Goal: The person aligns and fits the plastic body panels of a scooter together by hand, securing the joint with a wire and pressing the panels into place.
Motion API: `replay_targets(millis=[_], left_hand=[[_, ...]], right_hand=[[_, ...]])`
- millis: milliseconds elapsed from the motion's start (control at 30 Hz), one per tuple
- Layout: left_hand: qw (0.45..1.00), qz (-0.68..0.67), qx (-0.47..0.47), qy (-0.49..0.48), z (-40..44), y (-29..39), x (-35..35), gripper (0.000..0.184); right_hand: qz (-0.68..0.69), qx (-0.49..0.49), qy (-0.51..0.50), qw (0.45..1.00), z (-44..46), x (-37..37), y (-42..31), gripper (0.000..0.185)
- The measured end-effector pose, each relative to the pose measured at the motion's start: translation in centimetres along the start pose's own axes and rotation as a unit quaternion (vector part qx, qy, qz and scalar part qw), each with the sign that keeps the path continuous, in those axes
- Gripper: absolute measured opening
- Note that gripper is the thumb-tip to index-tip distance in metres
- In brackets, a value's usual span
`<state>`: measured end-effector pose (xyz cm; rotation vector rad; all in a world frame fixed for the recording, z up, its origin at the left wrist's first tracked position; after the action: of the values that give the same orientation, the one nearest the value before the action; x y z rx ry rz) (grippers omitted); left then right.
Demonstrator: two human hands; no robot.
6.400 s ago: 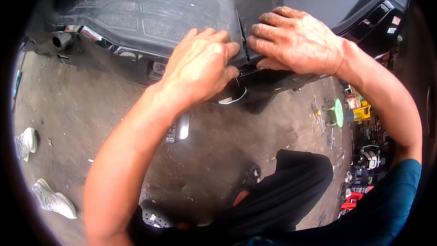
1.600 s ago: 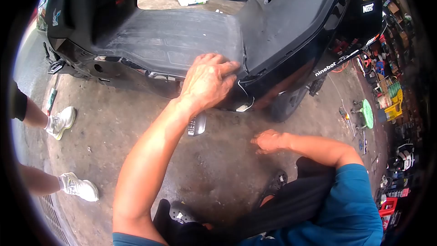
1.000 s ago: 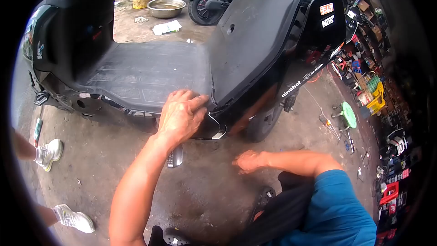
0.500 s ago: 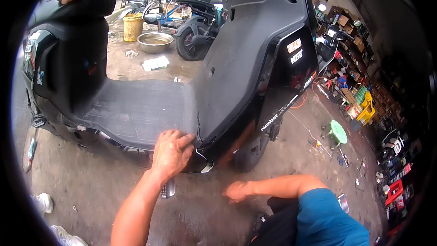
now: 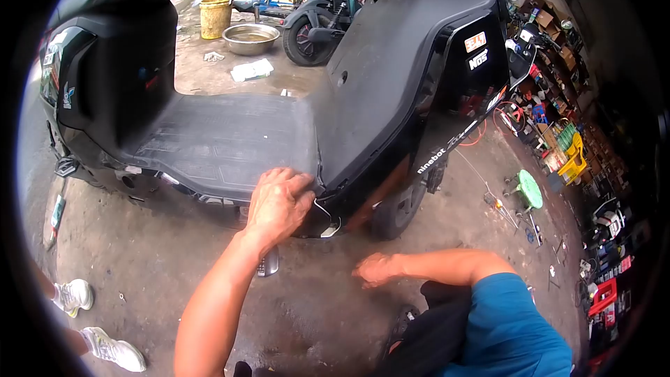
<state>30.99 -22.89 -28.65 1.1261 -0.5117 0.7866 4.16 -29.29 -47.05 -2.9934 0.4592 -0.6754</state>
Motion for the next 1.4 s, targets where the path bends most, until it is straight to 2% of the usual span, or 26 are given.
replay_targets(millis=[300, 367, 433, 600, 700, 733, 833, 867, 900, 1000, 1100, 1200, 1400], left_hand=[[1.0, -0.008, -0.002, -0.01, 0.0, -0.1, -0.1, 0.027], [1.0, -0.021, -0.006, 0.008, -0.1, -0.4, -0.2, 0.028], [1.0, -0.02, 0.002, -0.004, 0.1, -0.4, -0.2, 0.029], [0.999, -0.009, 0.038, -0.031, 0.3, 0.5, 0.0, 0.037], [0.998, 0.001, 0.048, -0.029, 0.4, 0.7, 0.0, 0.038], [0.999, 0.0, 0.038, -0.024, 0.4, 0.8, 0.0, 0.032], [0.999, 0.004, 0.038, -0.014, 0.1, 1.2, 0.2, 0.032], [0.998, 0.004, 0.054, -0.035, 0.2, 1.2, 0.1, 0.041], [0.999, 0.006, 0.044, -0.026, 0.3, 1.3, 0.2, 0.041], [0.999, 0.011, 0.032, -0.019, -0.3, 1.0, -0.2, 0.039], [0.999, 0.005, 0.03, -0.014, -0.1, 1.1, -0.3, 0.039], [0.999, -0.003, 0.033, -0.02, -0.1, 1.5, -0.3, 0.038], [1.0, 0.011, 0.008, -0.007, 0.2, 1.6, -0.2, 0.035]], right_hand=[[-0.008, -0.016, -0.005, 1.0, 1.3, -0.3, -0.1, 0.06], [-0.007, 0.012, 0.019, 1.0, 2.0, -0.8, -0.2, 0.057], [-0.009, 0.029, 0.03, 0.999, 2.2, -0.5, 0.1, 0.056], [0.002, 0.004, 0.023, 1.0, 0.8, 0.2, 0.1, 0.057], [-0.003, -0.007, 0.048, 0.999, 0.1, 0.5, 1.1, 0.055], [-0.006, -0.005, 0.05, 0.999, -0.1, 0.2, 1.3, 0.055], [-0.013, -0.006, 0.034, 0.999, 0.2, -0.5, 0.9, 0.056], [-0.01, -0.009, 0.032, 0.999, 0.1, -0.5, 0.8, 0.056], [-0.006, -0.014, 0.03, 0.999, 0.0, -0.6, 1.0, 0.056], [-0.02, 0.032, 0.096, 0.995, 0.4, -1.2, 1.1, 0.053], [-0.031, 0.007, 0.103, 0.994, 0.0, -0.7, 0.9, 0.051], [-0.019, -0.006, 0.048, 0.999, -0.9, 0.3, 0.0, 0.052], [-0.021, 0.009, 0.054, 0.998, 0.7, -0.3, 1.0, 0.055]])
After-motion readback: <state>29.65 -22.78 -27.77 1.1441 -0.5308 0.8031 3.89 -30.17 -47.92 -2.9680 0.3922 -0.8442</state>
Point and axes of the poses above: each hand's wrist, its own z-axis towards the middle knuckle, its own x-axis out of the back of the hand, y = z × x, the point moved 4 cm from there along z, towards the middle knuckle, and after that the axes turned 12 degrees about -y, right-handed, at the moved point
